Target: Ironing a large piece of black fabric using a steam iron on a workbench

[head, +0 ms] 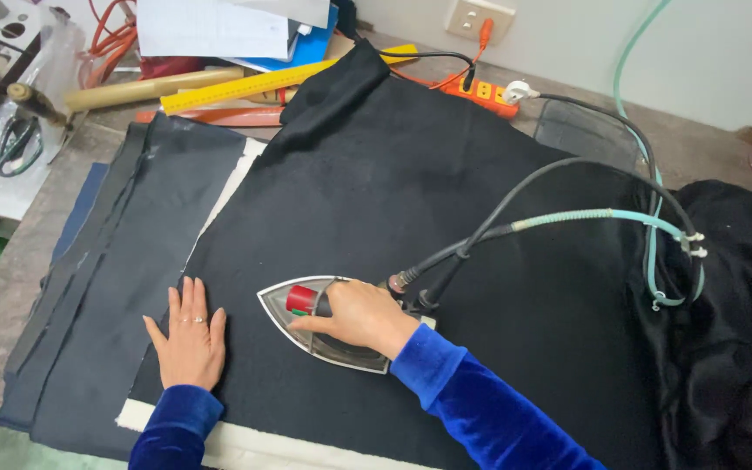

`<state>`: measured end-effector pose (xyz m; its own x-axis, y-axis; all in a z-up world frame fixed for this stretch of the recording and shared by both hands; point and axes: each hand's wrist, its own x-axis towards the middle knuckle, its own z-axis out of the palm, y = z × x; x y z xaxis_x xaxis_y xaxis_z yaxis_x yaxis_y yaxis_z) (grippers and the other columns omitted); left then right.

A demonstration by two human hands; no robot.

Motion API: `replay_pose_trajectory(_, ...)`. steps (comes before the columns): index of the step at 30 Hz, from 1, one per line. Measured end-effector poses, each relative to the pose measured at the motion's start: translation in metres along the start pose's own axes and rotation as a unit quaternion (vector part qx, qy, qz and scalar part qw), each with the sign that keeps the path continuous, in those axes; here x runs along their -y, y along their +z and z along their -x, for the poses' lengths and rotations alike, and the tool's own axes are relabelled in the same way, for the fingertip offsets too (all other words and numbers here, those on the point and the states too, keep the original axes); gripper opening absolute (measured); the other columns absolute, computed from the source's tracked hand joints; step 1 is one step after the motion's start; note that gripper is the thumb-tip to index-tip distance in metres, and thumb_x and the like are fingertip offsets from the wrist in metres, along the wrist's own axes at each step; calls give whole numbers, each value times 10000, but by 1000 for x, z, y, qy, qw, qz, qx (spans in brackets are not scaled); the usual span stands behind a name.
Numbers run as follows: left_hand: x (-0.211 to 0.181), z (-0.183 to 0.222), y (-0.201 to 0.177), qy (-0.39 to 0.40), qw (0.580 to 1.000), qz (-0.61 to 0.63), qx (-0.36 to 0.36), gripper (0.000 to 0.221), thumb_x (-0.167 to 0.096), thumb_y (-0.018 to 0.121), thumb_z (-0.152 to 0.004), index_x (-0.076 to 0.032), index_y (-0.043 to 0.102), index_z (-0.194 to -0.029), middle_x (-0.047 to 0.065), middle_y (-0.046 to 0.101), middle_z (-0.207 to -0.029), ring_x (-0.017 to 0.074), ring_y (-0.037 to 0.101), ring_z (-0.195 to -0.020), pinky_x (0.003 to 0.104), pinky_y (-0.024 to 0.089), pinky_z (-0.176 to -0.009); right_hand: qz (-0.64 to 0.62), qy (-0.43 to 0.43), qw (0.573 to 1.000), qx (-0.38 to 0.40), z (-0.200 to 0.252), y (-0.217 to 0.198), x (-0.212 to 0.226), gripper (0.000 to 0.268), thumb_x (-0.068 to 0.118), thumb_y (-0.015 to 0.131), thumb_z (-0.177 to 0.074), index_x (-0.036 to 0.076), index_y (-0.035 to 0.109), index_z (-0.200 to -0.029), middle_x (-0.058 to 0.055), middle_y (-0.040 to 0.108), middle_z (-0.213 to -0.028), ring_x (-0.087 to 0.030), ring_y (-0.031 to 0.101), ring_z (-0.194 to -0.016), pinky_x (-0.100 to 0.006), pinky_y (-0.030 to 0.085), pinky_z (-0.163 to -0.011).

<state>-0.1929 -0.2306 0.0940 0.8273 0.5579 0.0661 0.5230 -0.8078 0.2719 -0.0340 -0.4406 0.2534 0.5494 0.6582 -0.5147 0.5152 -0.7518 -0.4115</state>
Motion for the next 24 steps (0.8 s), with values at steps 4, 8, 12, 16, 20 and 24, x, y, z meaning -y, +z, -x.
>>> replay_pose_trajectory(4,-3,-1,-2,1,1000,-13,0,624,-426,298,-970,-148,240,-1526,34,229,-1593,244,166,-1474,645,106,-1116,33,-13,999,28,24,2,-27,714,742,529,-788,28,540,-747,-151,652,-823,-341,624,-743,-449,451,-619)
replay_pose_trajectory(8,-1,2,0,-1,1000,-23,-5,634,-439,306,-967,-147,247,-1527,27,227,-1596,232,159,-1477,642,101,-1120,75,2,996,53,69,10,-79,684,761,555,-795,76,548,-793,-134,660,-852,-339,629,-810,-450,442,-661)
replay_pose_trajectory(12,6,3,14,32,996,-49,-63,641,-421,369,-957,-121,320,-1521,60,294,-1592,280,251,-1464,704,166,-1079,64,84,992,74,124,9,-144,577,758,621,-759,213,622,-951,-44,704,-853,-265,672,-812,-385,467,-683)
replay_pose_trajectory(16,-5,-1,11,-1,1000,-19,-19,639,-452,309,-961,-161,265,-1529,42,249,-1594,265,183,-1474,744,48,-1060,49,139,987,63,172,12,-220,602,734,653,-721,367,601,-1194,13,720,-1085,-224,681,-993,-315,498,-809)
replay_pose_trajectory(20,-44,-2,10,2,1000,-8,-23,662,-443,363,-928,-139,299,-1512,76,234,-1601,332,151,-1475,769,34,-1029,69,306,949,30,203,16,-262,578,719,663,-694,389,611,-1166,-14,736,-776,-222,698,-800,-321,487,-715)
replay_pose_trajectory(24,-96,-1,17,106,993,-58,-10,665,-477,390,-904,-240,283,-1516,3,273,-1582,304,213,-1457,732,93,-1057,44,363,931,5,211,16,-263,610,700,651,-701,409,588,-1233,-33,699,-731,-234,683,-783,-329,499,-709)
